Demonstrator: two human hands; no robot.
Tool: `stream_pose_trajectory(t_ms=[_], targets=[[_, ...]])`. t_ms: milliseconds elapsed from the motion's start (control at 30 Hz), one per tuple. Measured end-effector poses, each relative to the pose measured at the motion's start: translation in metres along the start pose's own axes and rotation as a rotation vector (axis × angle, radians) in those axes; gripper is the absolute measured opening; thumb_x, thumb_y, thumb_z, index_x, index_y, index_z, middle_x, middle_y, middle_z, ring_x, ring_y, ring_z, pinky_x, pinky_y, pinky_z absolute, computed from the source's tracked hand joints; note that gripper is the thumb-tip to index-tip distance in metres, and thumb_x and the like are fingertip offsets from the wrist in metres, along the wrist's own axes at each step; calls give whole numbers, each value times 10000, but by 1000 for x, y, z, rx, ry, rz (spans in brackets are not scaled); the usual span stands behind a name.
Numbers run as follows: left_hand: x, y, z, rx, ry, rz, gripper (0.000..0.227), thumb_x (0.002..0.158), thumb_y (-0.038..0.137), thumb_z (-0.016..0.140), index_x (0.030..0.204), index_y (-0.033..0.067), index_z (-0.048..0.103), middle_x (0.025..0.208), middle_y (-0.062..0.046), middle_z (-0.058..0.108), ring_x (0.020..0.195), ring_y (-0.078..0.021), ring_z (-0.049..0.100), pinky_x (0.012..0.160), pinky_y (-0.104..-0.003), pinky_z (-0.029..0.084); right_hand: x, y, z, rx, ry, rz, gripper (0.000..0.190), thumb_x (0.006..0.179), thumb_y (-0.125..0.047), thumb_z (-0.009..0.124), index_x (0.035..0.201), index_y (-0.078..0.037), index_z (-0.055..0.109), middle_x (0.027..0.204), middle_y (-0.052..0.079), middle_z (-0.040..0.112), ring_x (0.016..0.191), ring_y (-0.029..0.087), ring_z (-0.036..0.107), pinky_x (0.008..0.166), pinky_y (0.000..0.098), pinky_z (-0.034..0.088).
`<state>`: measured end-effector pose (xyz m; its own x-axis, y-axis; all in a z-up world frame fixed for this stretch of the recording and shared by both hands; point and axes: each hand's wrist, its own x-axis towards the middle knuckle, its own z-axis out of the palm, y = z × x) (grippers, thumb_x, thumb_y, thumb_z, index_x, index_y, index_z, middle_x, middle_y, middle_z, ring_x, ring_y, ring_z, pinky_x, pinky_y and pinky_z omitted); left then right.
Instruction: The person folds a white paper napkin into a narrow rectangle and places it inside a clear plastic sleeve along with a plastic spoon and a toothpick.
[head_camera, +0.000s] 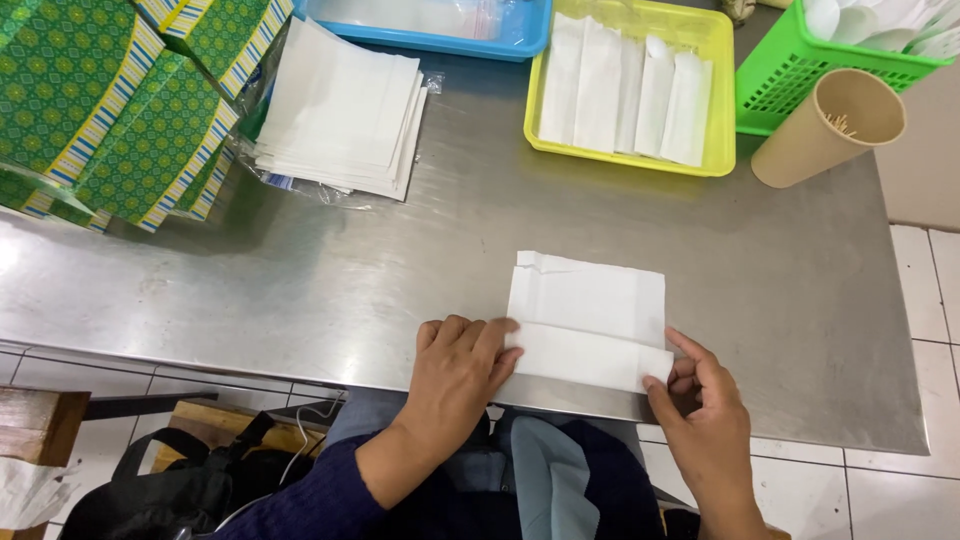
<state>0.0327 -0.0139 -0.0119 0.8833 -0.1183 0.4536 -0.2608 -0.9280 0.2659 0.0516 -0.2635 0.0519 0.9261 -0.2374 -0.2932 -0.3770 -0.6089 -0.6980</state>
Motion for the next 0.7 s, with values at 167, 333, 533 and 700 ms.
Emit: stream_pose_trajectory(t_ms=[167, 333, 533, 700], targets=[[1, -2, -3, 9, -5, 44, 123, 986, 332, 683, 1059, 234, 676, 908, 36, 617, 840, -213, 554, 780, -387, 394, 14, 41, 12, -143, 127, -268, 609, 852, -138, 666, 1452, -232, 628, 1005, 21, 560, 965, 200, 530, 963, 362, 433], [1, -3, -4, -49, -29, 73, 274, 964, 430, 694, 1141, 221, 680, 1043, 22, 628, 883, -208, 584, 804, -395, 403, 3, 48, 63, -570, 524, -885, 479, 1061, -242, 422, 1516, -112, 497, 1514, 216, 527, 1391, 432, 534, 960, 571, 419], [4, -1, -8, -34, -13, 100, 323, 970, 439, 672, 1219, 234, 686, 1191, 75, 681, 1000, -180, 614, 875, -382, 409, -22, 38, 71, -827, 133, -980, 1098, 846, -837, 499, 1644, -136, 220, 1724, 118, 196, 1600, 268, 182, 1255, 584, 124], [3, -2, -6, -1, 30, 117, 368, 974, 415, 693, 1269, 195, 690, 1276, 48, 663, 1042, -192, 591, 896, -386, 403, -14, 72, 38, -881, 381, -632, 1019, 906, -723, 388, 1618, -4, 266, 1713, 184, 243, 1572, 344, 277, 1203, 650, 268]])
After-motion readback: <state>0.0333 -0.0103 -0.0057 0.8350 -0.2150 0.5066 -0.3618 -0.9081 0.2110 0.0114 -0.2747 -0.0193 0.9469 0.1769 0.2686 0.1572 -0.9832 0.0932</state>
